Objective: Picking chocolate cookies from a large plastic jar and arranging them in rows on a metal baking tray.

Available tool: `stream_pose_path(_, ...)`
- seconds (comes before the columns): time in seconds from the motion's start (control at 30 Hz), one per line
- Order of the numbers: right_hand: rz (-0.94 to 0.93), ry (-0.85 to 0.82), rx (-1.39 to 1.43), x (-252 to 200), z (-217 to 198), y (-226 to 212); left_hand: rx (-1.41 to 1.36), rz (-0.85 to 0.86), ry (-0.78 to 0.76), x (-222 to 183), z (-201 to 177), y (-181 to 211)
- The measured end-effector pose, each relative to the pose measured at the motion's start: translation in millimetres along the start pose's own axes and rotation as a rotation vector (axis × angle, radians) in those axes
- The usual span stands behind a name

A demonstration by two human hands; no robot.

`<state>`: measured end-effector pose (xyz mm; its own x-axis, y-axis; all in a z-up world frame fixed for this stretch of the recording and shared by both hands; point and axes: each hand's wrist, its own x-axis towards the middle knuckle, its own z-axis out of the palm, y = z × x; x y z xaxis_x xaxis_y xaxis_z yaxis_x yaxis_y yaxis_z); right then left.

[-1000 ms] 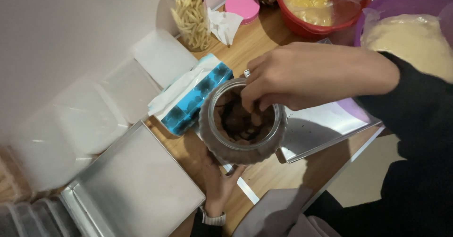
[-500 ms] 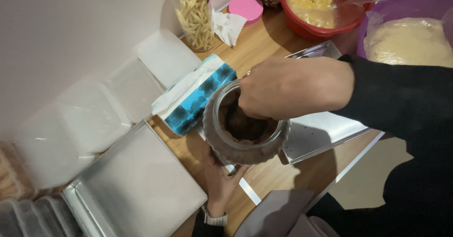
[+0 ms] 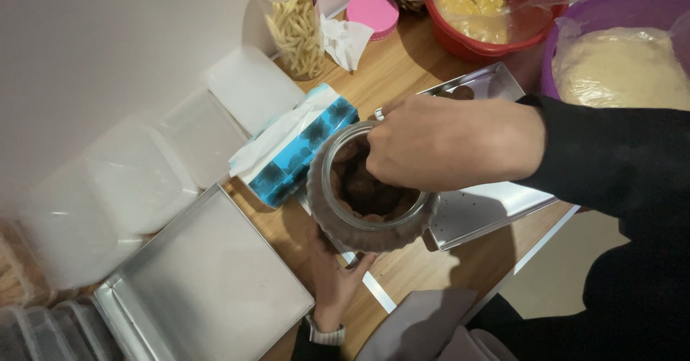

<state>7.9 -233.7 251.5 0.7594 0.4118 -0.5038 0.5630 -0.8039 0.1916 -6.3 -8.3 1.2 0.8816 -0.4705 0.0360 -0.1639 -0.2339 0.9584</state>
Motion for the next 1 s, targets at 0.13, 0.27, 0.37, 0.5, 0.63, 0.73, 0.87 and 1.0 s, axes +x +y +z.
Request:
stream_pose_path(0.13,-0.006,0.001,-0.019,-1,0,-1,-0.061,0.015,0.009,0,0,0)
stream_pose_path(0.27,0.028,-0.068,0.133,-7,-15,6,0.0,0.06,0.024,0,0,1)
stream_pose_path(0.37,-0.011,0.162,0.399,-20,-5,29,-0.004,0.027,0.011,0,-1,7)
stream_pose_path(0.5,-0.082,0.717,0.469,-44,19,61,0.05,0.088,-0.009,6,-4,19)
stream_pose_path(0.63,0.14,0.774,0.521,-39,88,60,0.076,0.018,-0.023,2,-3,4)
stream_pose_path(0.73,0.378,0.654,0.582,-22,145,46,0.056,-0.023,-0.033,4,-3,9)
stream_pose_path(0.87,0.367,0.569,0.687,1,202,31,-0.109,-0.137,-0.054,5,-4,21)
stream_pose_path(1.0,0.418,0.517,0.716,12,243,17,-0.174,-0.171,-0.058,9,-5,34)
